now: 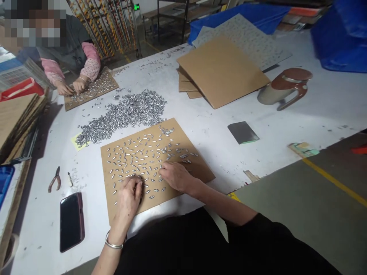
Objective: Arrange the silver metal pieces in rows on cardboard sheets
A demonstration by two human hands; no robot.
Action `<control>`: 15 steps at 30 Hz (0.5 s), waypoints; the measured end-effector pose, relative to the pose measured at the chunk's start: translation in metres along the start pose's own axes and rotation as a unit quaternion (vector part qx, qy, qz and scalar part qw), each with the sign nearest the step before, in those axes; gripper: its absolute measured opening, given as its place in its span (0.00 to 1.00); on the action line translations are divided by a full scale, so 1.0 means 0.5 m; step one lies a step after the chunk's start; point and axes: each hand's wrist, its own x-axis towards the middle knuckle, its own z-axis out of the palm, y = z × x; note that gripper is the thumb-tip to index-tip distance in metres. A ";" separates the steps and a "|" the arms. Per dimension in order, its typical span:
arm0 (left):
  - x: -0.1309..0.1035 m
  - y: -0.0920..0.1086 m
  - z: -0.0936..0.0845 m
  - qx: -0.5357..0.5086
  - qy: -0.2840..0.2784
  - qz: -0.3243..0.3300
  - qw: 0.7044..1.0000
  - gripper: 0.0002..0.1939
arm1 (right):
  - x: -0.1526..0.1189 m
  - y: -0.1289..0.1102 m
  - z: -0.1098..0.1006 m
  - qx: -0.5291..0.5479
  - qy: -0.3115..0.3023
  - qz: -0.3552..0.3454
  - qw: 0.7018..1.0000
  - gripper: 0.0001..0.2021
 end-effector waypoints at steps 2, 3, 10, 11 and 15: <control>-0.006 -0.005 -0.006 -0.003 0.003 -0.007 1.000 0.13 | 0.008 0.000 0.000 -0.006 -0.016 -0.008 1.000 0.11; -0.009 -0.006 -0.010 -0.004 0.003 -0.013 1.000 0.13 | 0.010 0.000 0.001 -0.011 -0.018 -0.006 1.000 0.10; -0.030 -0.005 -0.038 -0.011 -0.013 -0.056 0.998 0.13 | -0.012 0.008 0.014 -0.011 0.026 -0.032 0.999 0.12; -0.032 -0.004 -0.040 -0.012 -0.014 -0.058 0.998 0.13 | -0.019 0.010 0.011 0.001 0.026 -0.032 0.999 0.12; -0.040 -0.001 -0.044 -0.018 -0.018 -0.054 0.998 0.13 | -0.054 0.000 -0.007 0.040 0.041 -0.010 0.998 0.12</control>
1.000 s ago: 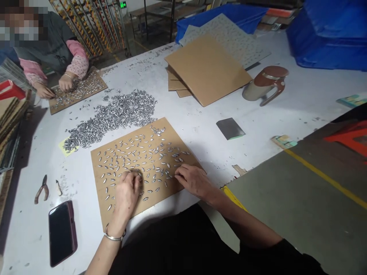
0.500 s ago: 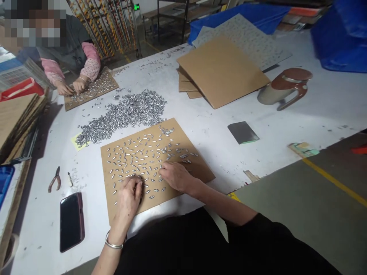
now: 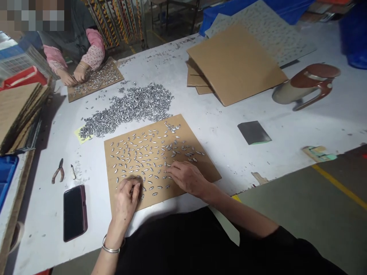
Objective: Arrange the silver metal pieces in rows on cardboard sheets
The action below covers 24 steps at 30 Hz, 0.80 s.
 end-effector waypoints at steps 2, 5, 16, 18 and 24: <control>-0.005 0.002 -0.002 0.003 0.002 -0.003 1.000 0.13 | -0.017 -0.011 -0.002 0.003 -0.015 -0.010 1.000 0.11; -0.013 0.001 -0.006 0.013 0.013 -0.011 1.000 0.13 | -0.038 -0.015 0.007 0.013 -0.027 -0.013 0.999 0.10; -0.001 -0.025 0.004 0.023 0.027 0.020 0.999 0.13 | -0.085 0.072 -0.016 0.028 0.032 0.191 0.981 0.09; 0.012 -0.015 0.012 0.019 0.021 0.038 0.999 0.13 | -0.083 0.060 -0.015 0.036 0.009 0.190 0.981 0.08; 0.029 0.012 0.030 0.010 0.036 0.080 0.996 0.13 | -0.054 0.037 -0.003 0.000 -0.019 0.190 0.982 0.07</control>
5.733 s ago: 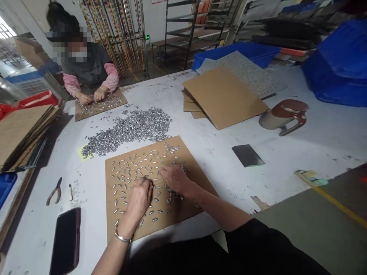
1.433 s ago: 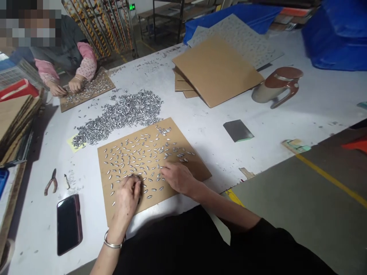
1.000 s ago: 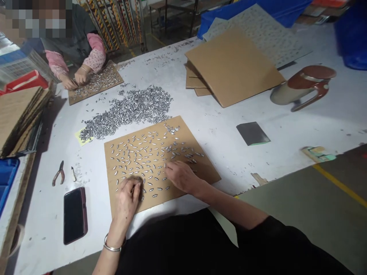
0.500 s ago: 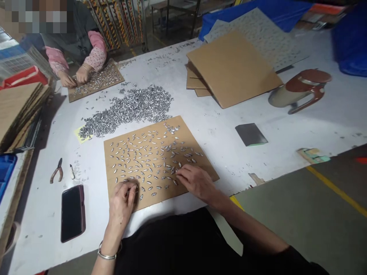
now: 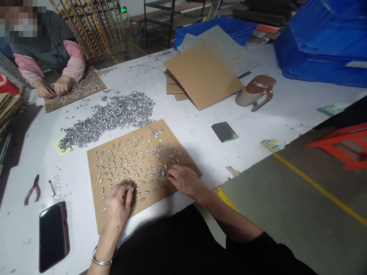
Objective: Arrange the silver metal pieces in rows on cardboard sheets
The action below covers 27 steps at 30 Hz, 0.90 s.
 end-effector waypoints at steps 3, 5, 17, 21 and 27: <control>-0.004 0.000 0.000 -0.001 0.002 0.000 1.000 0.12 | 0.005 0.002 -0.001 -0.013 -0.024 -0.011 1.000 0.06; -0.010 -0.004 -0.004 -0.003 -0.001 -0.004 1.000 0.12 | 0.002 0.006 -0.004 -0.016 -0.028 -0.016 0.999 0.06; -0.018 -0.002 -0.021 -0.022 -0.023 -0.056 0.998 0.12 | 0.021 -0.127 0.017 -0.037 -0.045 -0.176 0.983 0.08; -0.024 0.001 -0.018 -0.014 -0.019 -0.050 0.998 0.11 | 0.048 -0.162 0.019 -0.068 -0.072 -0.182 0.978 0.10; -0.033 -0.012 -0.012 -0.010 -0.027 -0.050 0.998 0.11 | 0.067 -0.170 0.022 -0.084 -0.087 -0.188 0.975 0.12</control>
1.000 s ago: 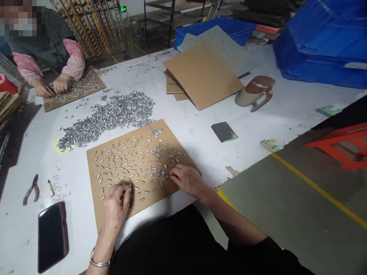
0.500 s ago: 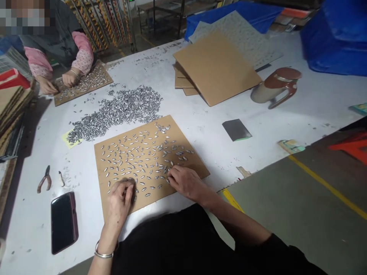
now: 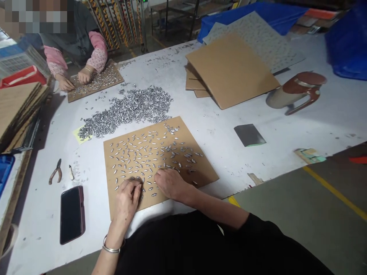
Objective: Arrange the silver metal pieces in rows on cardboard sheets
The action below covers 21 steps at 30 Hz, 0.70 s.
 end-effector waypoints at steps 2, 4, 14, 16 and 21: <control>0.004 -0.002 0.002 -0.002 0.000 0.003 1.000 0.11 | 0.001 0.003 0.002 0.004 0.014 0.008 1.000 0.11; 0.009 -0.002 0.002 -0.008 0.002 0.011 1.000 0.11 | -0.005 0.015 -0.001 0.018 0.025 0.002 1.000 0.10; 0.029 -0.013 -0.006 0.011 0.031 0.061 0.998 0.13 | -0.120 0.169 -0.002 0.073 0.127 0.102 0.984 0.08; 0.033 -0.008 0.001 0.014 0.032 0.075 0.997 0.12 | -0.122 0.163 0.016 0.084 0.126 0.080 0.985 0.07; 0.035 0.004 0.024 -0.002 0.034 0.095 0.995 0.11 | -0.092 0.134 0.032 0.075 0.130 0.134 0.980 0.06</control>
